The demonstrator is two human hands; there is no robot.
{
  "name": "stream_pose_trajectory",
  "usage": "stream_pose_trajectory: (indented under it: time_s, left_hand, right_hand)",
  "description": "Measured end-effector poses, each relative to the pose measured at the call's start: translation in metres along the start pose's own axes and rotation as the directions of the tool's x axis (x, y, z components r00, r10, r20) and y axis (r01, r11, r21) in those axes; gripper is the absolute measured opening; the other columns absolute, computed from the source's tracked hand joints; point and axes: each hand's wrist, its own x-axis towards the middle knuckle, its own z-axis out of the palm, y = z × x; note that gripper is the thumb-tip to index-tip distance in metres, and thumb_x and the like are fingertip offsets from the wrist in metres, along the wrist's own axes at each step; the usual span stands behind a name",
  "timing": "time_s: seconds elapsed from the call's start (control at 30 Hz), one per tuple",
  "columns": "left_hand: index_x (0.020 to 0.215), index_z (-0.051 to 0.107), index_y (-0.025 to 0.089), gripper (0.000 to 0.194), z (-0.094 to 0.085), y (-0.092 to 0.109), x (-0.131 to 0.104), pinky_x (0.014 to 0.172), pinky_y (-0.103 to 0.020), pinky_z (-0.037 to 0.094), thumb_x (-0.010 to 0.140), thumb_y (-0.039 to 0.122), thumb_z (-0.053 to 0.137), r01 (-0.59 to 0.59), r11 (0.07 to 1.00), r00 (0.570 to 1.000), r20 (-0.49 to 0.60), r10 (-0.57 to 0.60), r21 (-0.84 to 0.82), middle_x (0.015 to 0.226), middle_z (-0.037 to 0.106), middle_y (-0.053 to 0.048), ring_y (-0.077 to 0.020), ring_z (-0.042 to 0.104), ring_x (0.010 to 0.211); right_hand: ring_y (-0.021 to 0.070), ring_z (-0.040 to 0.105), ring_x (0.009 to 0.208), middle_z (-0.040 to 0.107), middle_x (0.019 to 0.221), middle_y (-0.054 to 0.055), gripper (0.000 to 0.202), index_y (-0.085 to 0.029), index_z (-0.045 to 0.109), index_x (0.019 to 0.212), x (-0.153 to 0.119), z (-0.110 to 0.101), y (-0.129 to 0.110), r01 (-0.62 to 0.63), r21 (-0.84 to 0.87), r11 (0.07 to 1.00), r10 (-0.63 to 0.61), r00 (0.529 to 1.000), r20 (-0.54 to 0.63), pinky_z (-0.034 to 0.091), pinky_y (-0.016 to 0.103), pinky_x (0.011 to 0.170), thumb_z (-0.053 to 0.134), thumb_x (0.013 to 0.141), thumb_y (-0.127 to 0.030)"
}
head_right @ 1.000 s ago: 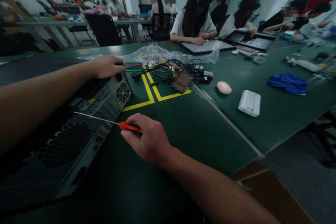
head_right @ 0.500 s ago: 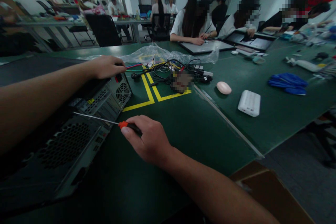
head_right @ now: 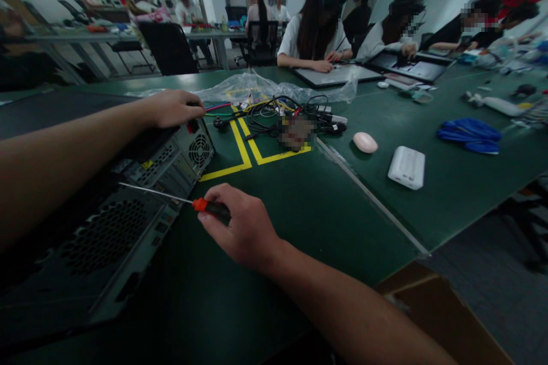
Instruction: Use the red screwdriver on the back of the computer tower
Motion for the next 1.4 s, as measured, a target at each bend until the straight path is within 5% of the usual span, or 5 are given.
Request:
stream_pose_trajectory:
  time_s: [0.23, 1.4]
  left_hand:
    - [0.151, 0.082, 0.022, 0.078, 0.0, -0.0025, 0.0006, 0.108, -0.055, 0.056, 0.094, 0.061, 0.046, -0.041, 0.999, 0.999, -0.013, 0.041, -0.018, 0.132, 0.086, -0.02, -0.0469, 0.074, 0.126]
    - [0.15, 0.082, 0.021, 0.081, -0.0013, -0.0019, 0.001, 0.108, -0.049, 0.056, 0.096, 0.064, 0.039, -0.029, 0.999, 1.0, 0.011, 0.029, 0.013, 0.141, 0.083, -0.019, -0.0428, 0.074, 0.128]
  right_hand:
    - [0.016, 0.069, 0.08, 0.081, 0.102, 0.003, 0.012, -0.025, 0.068, 0.111, -0.0002, -0.0004, -0.0002, -0.012, -0.007, 1.0, 0.012, 1.0, 0.007, 0.054, 0.031, 0.074, 0.074, 0.103, -0.032]
    - [0.0156, 0.068, 0.079, 0.08, 0.101, 0.002, 0.013, -0.025, 0.068, 0.111, -0.0007, 0.0004, 0.0008, -0.032, 0.015, 0.999, 0.032, 0.999, 0.014, 0.055, 0.031, 0.074, 0.075, 0.103, -0.033]
